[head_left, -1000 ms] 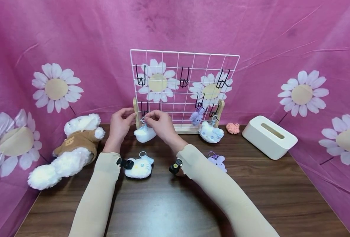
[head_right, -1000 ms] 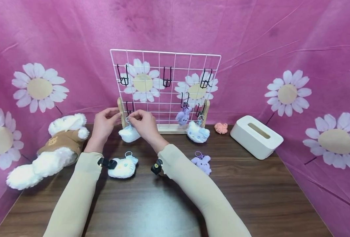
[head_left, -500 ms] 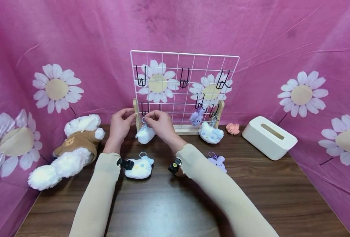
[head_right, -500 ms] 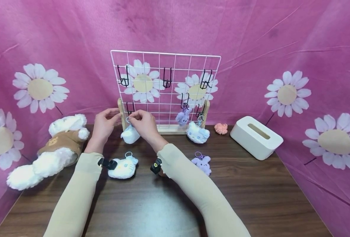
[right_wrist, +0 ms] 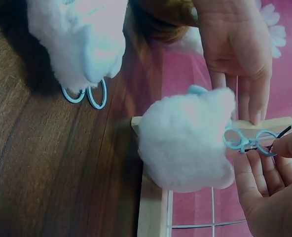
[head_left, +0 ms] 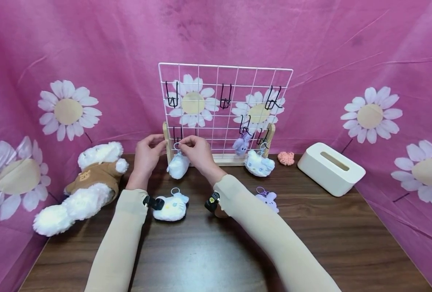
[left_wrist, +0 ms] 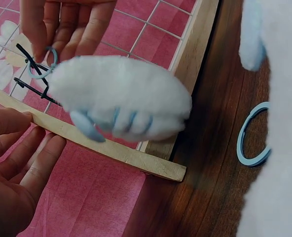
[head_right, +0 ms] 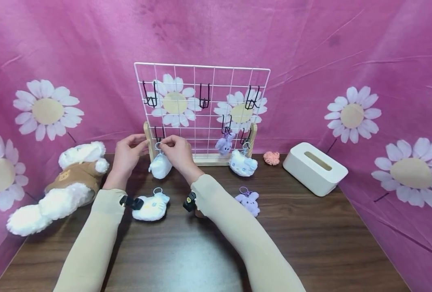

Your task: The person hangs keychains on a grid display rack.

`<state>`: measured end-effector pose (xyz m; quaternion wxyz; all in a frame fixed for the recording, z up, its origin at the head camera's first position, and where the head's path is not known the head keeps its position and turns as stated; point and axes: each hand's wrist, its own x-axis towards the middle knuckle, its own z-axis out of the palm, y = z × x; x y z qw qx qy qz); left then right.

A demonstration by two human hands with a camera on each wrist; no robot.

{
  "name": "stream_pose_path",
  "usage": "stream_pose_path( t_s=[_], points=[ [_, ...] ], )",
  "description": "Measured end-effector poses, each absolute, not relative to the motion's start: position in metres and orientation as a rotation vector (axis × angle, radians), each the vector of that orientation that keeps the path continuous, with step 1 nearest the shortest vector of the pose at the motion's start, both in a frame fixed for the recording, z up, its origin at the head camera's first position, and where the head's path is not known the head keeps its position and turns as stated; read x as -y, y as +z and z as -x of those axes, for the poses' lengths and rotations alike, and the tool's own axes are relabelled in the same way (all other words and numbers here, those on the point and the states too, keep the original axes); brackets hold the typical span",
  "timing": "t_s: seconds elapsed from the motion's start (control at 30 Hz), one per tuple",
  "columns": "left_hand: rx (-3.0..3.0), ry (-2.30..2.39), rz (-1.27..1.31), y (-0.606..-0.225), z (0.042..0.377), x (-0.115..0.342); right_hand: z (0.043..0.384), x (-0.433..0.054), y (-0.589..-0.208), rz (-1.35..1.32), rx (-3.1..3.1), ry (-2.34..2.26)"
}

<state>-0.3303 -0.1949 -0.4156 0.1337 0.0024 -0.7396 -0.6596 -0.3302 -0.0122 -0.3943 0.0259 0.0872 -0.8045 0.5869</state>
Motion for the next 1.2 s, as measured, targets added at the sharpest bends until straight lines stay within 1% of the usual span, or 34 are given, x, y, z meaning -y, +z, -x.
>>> stream_pose_path(
  t_s=[0.43, 0.8, 0.97, 1.2],
  points=[
    [2.168, -1.896, -0.026, -0.414, 0.328, 0.195, 0.340, 0.017, -0.396, -0.165, 2.532, 1.663],
    [2.166, -1.901, -0.031, -0.413, 0.329, 0.195, 0.342, 0.019, -0.396, -0.140, 2.539, 1.603],
    [2.175, -1.911, -0.028, -0.412, 0.328, 0.196, 0.339, 0.013, -0.399, -0.185, 2.506, 1.651],
    [2.192, -1.917, -0.023, -0.410, 0.324, 0.197, 0.322, -0.009, -0.397, -0.197, 2.517, 1.678]
  ],
)
